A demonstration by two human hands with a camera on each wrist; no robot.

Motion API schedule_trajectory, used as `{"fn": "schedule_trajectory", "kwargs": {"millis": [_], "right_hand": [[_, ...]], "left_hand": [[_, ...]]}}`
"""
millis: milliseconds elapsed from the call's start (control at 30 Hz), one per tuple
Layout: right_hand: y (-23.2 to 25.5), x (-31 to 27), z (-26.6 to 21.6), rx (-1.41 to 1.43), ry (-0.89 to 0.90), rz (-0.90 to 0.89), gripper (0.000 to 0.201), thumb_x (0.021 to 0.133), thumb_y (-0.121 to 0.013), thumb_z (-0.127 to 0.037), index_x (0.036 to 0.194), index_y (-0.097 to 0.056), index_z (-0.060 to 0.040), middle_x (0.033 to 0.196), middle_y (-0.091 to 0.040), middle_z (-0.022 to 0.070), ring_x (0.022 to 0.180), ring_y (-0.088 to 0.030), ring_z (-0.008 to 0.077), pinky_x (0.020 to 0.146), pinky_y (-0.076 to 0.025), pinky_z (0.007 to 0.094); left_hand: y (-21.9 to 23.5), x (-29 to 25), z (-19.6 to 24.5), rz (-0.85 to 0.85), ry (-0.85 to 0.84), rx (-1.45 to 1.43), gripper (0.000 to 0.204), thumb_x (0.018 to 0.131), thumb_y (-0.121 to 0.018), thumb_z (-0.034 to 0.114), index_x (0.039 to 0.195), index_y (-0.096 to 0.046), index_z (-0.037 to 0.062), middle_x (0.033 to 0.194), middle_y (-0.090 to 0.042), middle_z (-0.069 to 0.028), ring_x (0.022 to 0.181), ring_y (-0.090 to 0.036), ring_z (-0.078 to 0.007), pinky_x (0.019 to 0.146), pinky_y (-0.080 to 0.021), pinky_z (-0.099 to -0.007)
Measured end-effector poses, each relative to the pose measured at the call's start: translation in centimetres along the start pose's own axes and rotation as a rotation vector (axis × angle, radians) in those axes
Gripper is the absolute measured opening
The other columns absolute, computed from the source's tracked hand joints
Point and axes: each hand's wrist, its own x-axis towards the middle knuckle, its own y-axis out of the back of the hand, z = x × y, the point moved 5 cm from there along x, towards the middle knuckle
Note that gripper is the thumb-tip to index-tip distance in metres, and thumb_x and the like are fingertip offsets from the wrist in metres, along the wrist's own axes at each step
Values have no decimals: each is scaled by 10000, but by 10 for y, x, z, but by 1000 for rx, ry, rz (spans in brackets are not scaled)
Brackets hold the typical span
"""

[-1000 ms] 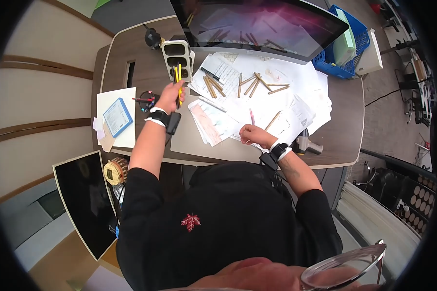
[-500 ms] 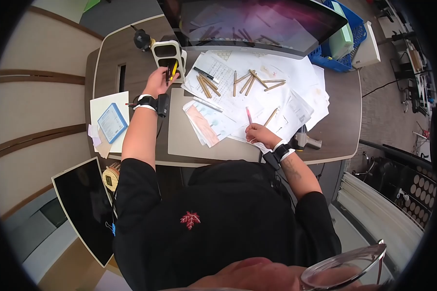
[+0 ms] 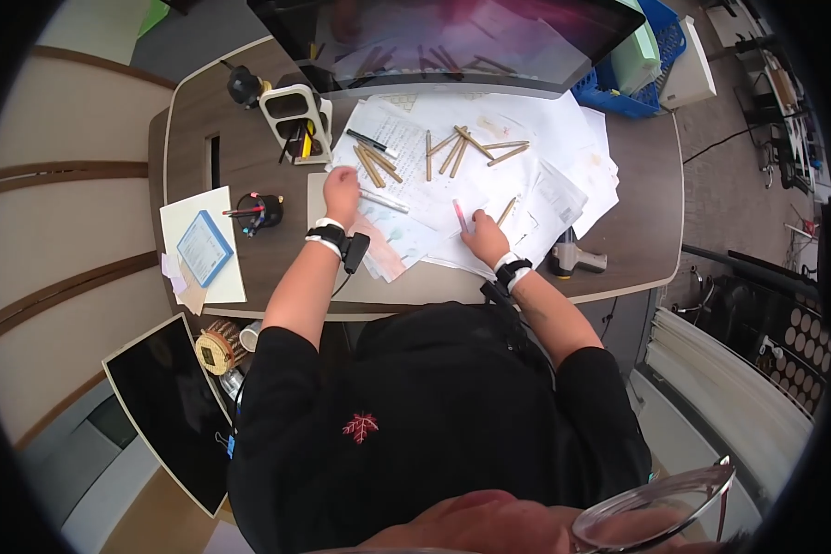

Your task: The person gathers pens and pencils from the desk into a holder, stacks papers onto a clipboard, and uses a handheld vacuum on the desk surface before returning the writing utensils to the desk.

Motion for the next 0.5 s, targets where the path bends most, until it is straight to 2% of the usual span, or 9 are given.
{"fn": "schedule_trajectory", "kwargs": {"millis": [67, 100, 200, 233, 333, 367, 467, 500], "right_hand": [[-9, 5, 8, -41, -47, -112, 345, 820, -657, -258, 1049, -562, -18, 890, -665, 208, 854, -641, 392, 772, -503, 455], [-11, 6, 12, -21, -53, -140, 288, 824, -636, -256, 973, -598, -12, 855, -671, 207, 843, -644, 398, 765, -508, 461], [-12, 3, 22, 18, -52, -88, 236, 814, -638, -230, 889, -627, -6, 781, -666, 192, 781, -652, 387, 724, -516, 445], [-10, 2, 24, 66, -53, -114, 241, 814, -638, -232, 892, -634, -5, 801, -670, 200, 796, -653, 388, 741, -516, 445], [-1, -3, 24, 217, -48, -160, 251, 809, -643, -233, 898, -651, 1, 835, -678, 216, 816, -657, 388, 768, -515, 439], [6, -6, 21, 268, -46, -153, 251, 805, -649, -230, 896, -652, 4, 828, -677, 216, 807, -658, 386, 760, -515, 433], [15, -13, 23, 396, -60, -138, 229, 806, -660, -201, 904, -640, 4, 811, -671, 196, 778, -659, 345, 725, -512, 403], [18, -14, 24, 424, -62, -135, 229, 809, -661, -201, 910, -636, 3, 808, -668, 189, 772, -658, 335, 719, -512, 398]], "left_hand": [[-22, 10, 23, -78, -430, 356, 227, 842, -547, 50, 1048, -640, 29, 934, -634, -144, 843, -605, -318, 746, -511, -399], [-35, 12, 32, -119, -649, 533, 285, 829, -553, 28, 1098, -647, 36, 1012, -644, -160, 924, -603, -337, 813, -509, -408], [-66, 13, 53, -132, -754, 880, 388, 810, -564, 25, 1186, -643, 83, 1221, -588, -171, 1135, -505, -380, 951, -442, -420], [-72, 19, 50, -177, -661, 987, 435, 809, -592, 32, 1231, -639, 130, 1324, -538, -137, 1231, -438, -372, 974, -414, -441], [-77, 21, 49, -148, -601, 1278, 427, 804, -622, 78, 1223, -649, 158, 1325, -533, -117, 1263, -414, -354, 1007, -365, -475], [-76, 23, 48, -141, -566, 1287, 377, 822, -614, 104, 1191, -659, 167, 1336, -525, -92, 1288, -390, -338, 1023, -327, -499], [-78, 32, 48, -156, -658, 1377, 318, 820, -644, 137, 1133, -669, 186, 1331, -527, -81, 1280, -401, -349, 1023, -329, -530], [-78, 30, 49, -128, -758, 1394, 277, 847, -637, 159, 1124, -646, 151, 1267, -563, -78, 1262, -424, -327, 1033, -318, -559]]}}
